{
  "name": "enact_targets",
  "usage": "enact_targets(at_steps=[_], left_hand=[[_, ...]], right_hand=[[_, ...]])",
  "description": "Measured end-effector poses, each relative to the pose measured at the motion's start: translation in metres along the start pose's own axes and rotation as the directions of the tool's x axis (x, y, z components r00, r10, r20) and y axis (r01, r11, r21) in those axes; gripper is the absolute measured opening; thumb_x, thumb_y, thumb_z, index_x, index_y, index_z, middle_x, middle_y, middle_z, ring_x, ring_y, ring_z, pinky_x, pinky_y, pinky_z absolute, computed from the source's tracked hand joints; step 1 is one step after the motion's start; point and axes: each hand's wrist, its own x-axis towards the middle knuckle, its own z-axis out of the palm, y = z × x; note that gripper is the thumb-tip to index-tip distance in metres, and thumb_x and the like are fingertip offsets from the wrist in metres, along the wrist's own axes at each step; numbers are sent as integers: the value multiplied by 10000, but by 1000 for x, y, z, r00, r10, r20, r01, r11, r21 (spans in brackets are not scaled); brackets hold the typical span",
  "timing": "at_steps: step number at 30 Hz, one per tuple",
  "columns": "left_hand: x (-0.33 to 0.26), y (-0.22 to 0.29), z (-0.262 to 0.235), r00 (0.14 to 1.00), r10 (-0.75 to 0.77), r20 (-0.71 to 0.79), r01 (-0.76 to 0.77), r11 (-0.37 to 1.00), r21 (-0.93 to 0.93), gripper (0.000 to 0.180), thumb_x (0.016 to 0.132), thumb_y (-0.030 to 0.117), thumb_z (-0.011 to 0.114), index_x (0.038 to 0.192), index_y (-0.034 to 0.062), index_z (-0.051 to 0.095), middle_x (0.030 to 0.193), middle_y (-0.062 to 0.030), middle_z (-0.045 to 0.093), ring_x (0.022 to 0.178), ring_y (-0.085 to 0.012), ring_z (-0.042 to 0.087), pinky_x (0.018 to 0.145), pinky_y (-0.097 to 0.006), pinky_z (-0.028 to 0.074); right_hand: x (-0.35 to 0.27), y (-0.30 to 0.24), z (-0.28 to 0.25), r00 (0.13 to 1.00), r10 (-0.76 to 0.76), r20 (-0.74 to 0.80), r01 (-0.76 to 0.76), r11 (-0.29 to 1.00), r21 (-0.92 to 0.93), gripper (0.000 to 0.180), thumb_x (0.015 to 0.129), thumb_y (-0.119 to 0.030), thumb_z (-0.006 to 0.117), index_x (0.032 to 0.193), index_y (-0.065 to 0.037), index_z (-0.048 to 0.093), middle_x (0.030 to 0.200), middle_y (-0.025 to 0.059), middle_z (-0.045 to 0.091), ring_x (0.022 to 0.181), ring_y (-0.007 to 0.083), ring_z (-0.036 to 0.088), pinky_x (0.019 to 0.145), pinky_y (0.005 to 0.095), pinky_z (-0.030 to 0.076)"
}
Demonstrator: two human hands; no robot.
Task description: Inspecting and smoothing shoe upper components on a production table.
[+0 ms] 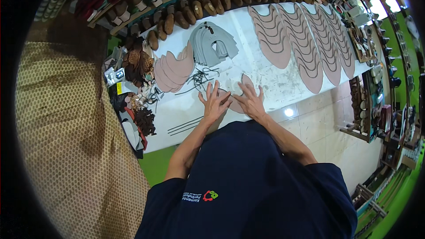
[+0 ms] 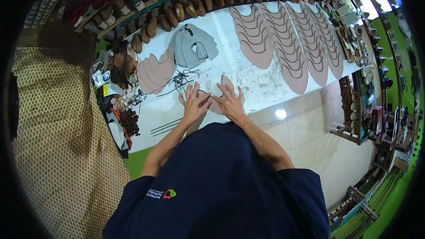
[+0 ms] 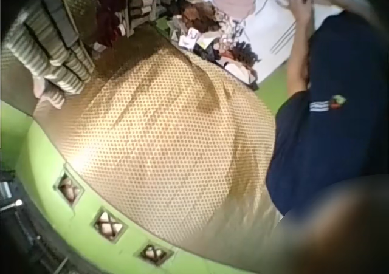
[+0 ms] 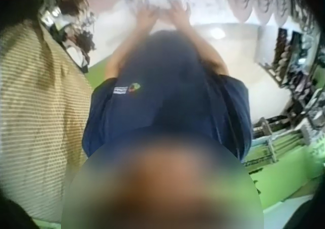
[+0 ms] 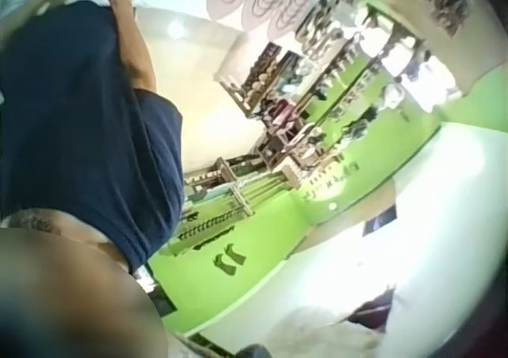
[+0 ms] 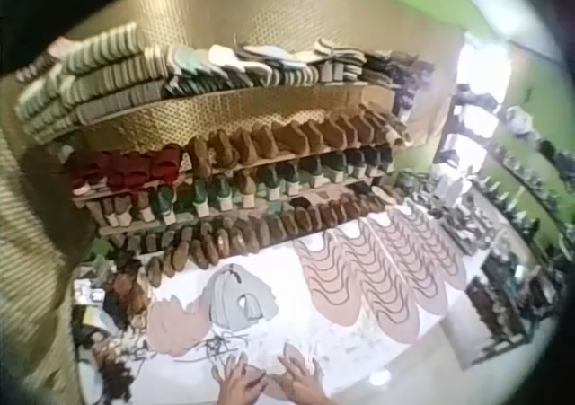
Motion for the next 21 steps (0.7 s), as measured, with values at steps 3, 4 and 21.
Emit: enact_targets(at_steps=[3, 4, 21], left_hand=[[-3, 2, 3, 998, -29, -61, 27, 999, -32, 549, 911, 501, 765, 1428, 336, 687, 1761, -131, 242, 1623, -380, 144, 1132, -818, 53], [-5, 2, 3, 996, -40, -82, 39, 999, -10, 577, 916, 498, 760, 1456, 325, 659, 1765, -131, 233, 1623, -380, 145, 1131, -820, 57], [-20, 2, 0, 992, -102, -68, 104, 994, 21, 424, 962, 443, 733, 1371, 332, 720, 1767, -136, 232, 1624, -392, 145, 1138, -822, 67]], right_hand=[[-8, 17, -4, 950, 254, -181, -251, 967, 39, 303, 949, -270, 736, 1244, -218, 782, 1616, 96, 480, 1482, 317, 428, 1192, 721, 172], [-12, 22, -4, 950, 256, -179, -253, 967, 40, 303, 949, -270, 736, 1244, -218, 782, 1616, 96, 480, 1482, 317, 428, 1192, 721, 172], [-3, 19, -7, 967, 243, -75, -241, 970, 35, 319, 963, -215, 696, 1264, -269, 785, 1617, 60, 479, 1487, 314, 412, 1191, 731, 181]])
